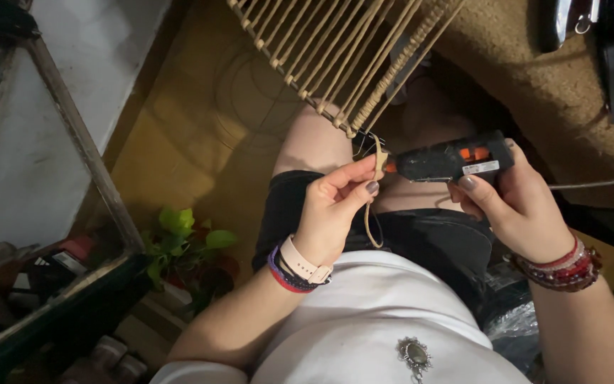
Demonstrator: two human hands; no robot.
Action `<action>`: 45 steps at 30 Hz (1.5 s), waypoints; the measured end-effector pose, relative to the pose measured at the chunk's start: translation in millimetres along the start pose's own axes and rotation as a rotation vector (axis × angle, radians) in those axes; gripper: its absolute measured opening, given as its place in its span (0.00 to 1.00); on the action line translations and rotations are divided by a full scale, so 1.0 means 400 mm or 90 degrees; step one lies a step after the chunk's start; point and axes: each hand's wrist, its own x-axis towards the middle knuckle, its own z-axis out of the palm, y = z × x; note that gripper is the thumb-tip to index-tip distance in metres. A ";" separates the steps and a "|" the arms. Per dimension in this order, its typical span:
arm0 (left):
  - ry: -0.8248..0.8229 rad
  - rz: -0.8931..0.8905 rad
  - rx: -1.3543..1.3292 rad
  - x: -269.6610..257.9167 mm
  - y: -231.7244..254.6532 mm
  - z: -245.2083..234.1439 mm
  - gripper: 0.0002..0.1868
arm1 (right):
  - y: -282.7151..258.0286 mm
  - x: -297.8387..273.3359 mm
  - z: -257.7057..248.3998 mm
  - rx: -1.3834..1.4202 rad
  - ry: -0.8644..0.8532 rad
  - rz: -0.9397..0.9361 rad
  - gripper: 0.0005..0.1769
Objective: Weaving and assembling a wicker structure using a stapler, pliers, and hot glue gun
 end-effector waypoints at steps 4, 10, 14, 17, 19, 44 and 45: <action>0.002 -0.007 0.003 0.000 -0.008 -0.002 0.22 | 0.009 0.000 -0.001 0.012 -0.003 0.019 0.11; -0.011 0.000 -0.018 0.000 -0.005 -0.002 0.21 | -0.018 0.007 0.010 0.017 0.003 -0.013 0.09; -0.013 0.003 -0.023 -0.001 -0.008 -0.003 0.21 | -0.026 0.010 0.017 0.034 -0.003 -0.041 0.07; -0.015 0.005 -0.015 -0.001 -0.007 -0.003 0.21 | -0.023 0.009 0.022 0.014 0.016 -0.038 0.09; -0.020 0.012 -0.028 -0.001 -0.011 -0.004 0.20 | -0.028 0.008 0.026 0.005 0.021 -0.040 0.08; 0.005 -0.165 -0.188 0.009 -0.010 -0.018 0.26 | 0.017 -0.029 0.030 0.239 0.140 -0.109 0.15; 0.002 -0.163 -0.186 0.008 -0.009 -0.016 0.26 | 0.012 -0.045 0.018 0.240 0.142 -0.113 0.15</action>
